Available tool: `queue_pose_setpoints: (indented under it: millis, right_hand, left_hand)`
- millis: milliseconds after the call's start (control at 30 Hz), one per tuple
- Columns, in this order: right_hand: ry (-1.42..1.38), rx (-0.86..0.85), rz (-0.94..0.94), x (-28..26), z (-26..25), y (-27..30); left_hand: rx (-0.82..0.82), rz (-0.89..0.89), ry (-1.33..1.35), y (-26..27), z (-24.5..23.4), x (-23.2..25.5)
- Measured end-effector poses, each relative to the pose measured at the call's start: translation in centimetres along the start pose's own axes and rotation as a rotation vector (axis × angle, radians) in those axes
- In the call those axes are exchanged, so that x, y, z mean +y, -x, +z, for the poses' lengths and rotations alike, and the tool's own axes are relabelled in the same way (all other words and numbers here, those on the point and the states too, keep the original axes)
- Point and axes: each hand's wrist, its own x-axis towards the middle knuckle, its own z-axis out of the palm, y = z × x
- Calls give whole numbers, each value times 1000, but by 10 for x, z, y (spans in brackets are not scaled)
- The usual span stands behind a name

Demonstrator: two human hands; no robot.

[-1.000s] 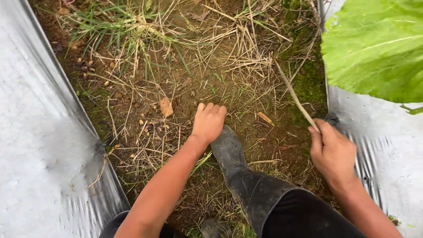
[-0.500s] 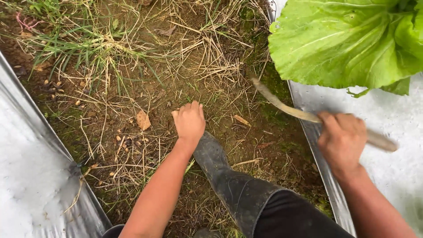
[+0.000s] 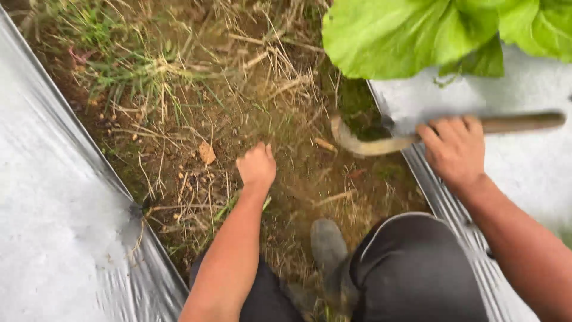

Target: The person uses a sickle to cut and remove weeds growing along the edge of a plastic-covered garden bed. They repeatedly slice the grass and pull the clumps away by hand, clearing the soil between the rows of crops.

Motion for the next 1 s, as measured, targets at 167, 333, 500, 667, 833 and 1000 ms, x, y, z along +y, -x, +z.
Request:
queue_pose_setpoints:
  millis: [167,333,500,667,833,1000]
  right_hand:
    - [-20,-110,101,-13,28,30]
    - [-3,-651,367,10,49,20]
    - [-314,-947,535,26,31,-42]
    - [-348,-857,569,33,49,-23]
    - [-280,-798,542,32,54,-27]
    - [-213,-814,587,28,70,-10]
  left_hand:
    - [-31,-1,-14,-30,16,-12]
    - [13,-107,98,-45,9,-8]
    - [-163,-224,103,-56,-9,-1]
    - [-413,-275,-18,-43,-81,27]
    - [-449,-255,-10,-52,-86,7]
    - [-128,-28,118,-74,-46,-15]
